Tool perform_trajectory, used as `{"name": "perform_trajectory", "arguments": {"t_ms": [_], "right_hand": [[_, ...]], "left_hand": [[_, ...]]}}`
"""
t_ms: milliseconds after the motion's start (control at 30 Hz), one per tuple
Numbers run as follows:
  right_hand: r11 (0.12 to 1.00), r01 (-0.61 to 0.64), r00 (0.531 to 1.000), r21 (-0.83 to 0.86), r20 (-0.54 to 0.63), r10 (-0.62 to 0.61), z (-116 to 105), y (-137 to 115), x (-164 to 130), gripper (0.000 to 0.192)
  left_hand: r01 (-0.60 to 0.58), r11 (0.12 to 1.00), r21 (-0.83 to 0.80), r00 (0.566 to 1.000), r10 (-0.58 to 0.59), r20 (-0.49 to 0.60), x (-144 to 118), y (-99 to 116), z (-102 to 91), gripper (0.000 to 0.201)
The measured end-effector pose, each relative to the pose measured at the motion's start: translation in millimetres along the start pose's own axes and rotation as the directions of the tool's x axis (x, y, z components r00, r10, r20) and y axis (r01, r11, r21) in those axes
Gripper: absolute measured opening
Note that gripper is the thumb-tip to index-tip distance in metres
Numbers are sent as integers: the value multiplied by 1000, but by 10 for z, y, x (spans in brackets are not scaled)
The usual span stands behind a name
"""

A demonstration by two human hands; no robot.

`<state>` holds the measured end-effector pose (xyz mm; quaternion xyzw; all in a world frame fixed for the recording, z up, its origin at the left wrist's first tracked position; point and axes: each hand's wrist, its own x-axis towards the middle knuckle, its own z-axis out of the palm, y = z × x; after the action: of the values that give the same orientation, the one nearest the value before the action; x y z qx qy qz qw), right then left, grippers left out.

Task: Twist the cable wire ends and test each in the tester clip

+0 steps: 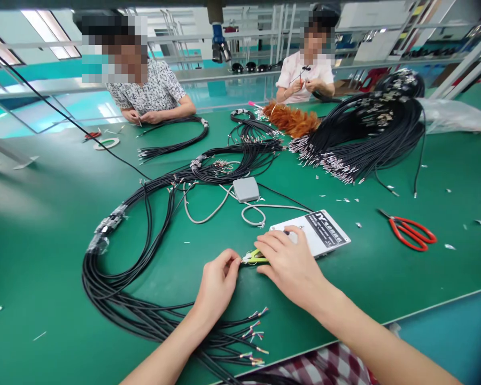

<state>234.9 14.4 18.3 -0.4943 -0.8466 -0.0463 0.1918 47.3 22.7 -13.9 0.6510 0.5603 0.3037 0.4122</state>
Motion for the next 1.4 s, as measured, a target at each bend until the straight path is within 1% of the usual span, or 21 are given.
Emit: {"name": "perform_trajectory", "arguments": {"t_ms": [67,133,200,300,467,667,767,833,900,933,967,1000,1067,1100,1167,1200,1267,1300,1333,1367,1400], "right_hand": [[998,-45,987,53,-152,52,-107,66,-180,20],[989,-124,942,81,-304,143,-177,120,-389,14],[981,-161,914,107,-359,189,-179,136,-575,11],[978,-180,911,104,-359,206,-70,102,-738,11],[970,-244,876,22,-424,230,116,75,-766,15],[977,-215,865,19,-462,199,118,103,-757,14],[984,-166,859,71,-480,179,117,26,-825,14],[986,-111,876,122,-456,155,138,-51,-905,17],[982,-68,913,178,-387,133,178,-123,-991,19],[977,-59,927,206,-351,130,202,-151,-1030,19],[971,-61,937,233,-322,136,227,-172,-1063,20],[964,-70,941,257,-304,149,251,-186,-1088,20],[949,-94,938,300,-294,185,293,-196,-1116,21],[943,-107,934,316,-292,204,308,-195,-1121,20],[933,-126,927,336,-296,231,328,-189,-1119,20],[930,-134,924,342,-297,242,332,-187,-1115,20],[924,-147,920,354,-293,259,332,-187,-1104,20],[920,-151,920,361,-290,265,330,-189,-1098,21],[917,-154,920,368,-284,269,325,-191,-1092,21],[914,-156,921,374,-280,272,319,-195,-1085,21],[911,-157,921,381,-276,274,312,-198,-1077,20]], "left_hand": [[-9,1000,0,1000,9,3,4,-13,-5,23],[-16,1000,-6,1000,16,5,10,-32,-5,22],[-20,1000,-13,1000,20,5,15,-49,-3,22],[-21,1000,-13,1000,21,6,14,-60,-1,21],[-17,1000,16,1000,17,-3,-16,-58,-34,21],[20,1000,-2,998,-20,-56,-56,-131,-170,23],[49,997,-58,998,-50,-25,-40,-151,-252,29],[59,995,-81,998,-59,9,9,-125,-347,31],[51,995,-82,999,-51,3,123,-74,-506,27],[43,996,-76,999,-45,-28,212,-48,-610,25],[32,997,-66,995,-38,-88,324,-27,-726,22],[27,998,-53,985,-35,-171,456,-15,-848,19],[43,998,-35,934,-53,-354,754,-23,-1082,18],[61,998,-34,904,-70,-422,900,-39,-1181,19],[97,995,-36,865,-102,-492,1128,-77,-1317,22],[105,994,-28,858,-105,-503,1187,-91,-1347,22],[91,996,13,861,-72,-504,1155,-89,-1317,22],[67,997,42,867,-37,-497,1058,-73,-1256,26],[35,997,72,880,3,-475,909,-49,-1167,30],[-12,995,104,902,55,-428,716,-19,-1053,33],[-58,991,121,932,97,-349,492,12,-921,25]]}}
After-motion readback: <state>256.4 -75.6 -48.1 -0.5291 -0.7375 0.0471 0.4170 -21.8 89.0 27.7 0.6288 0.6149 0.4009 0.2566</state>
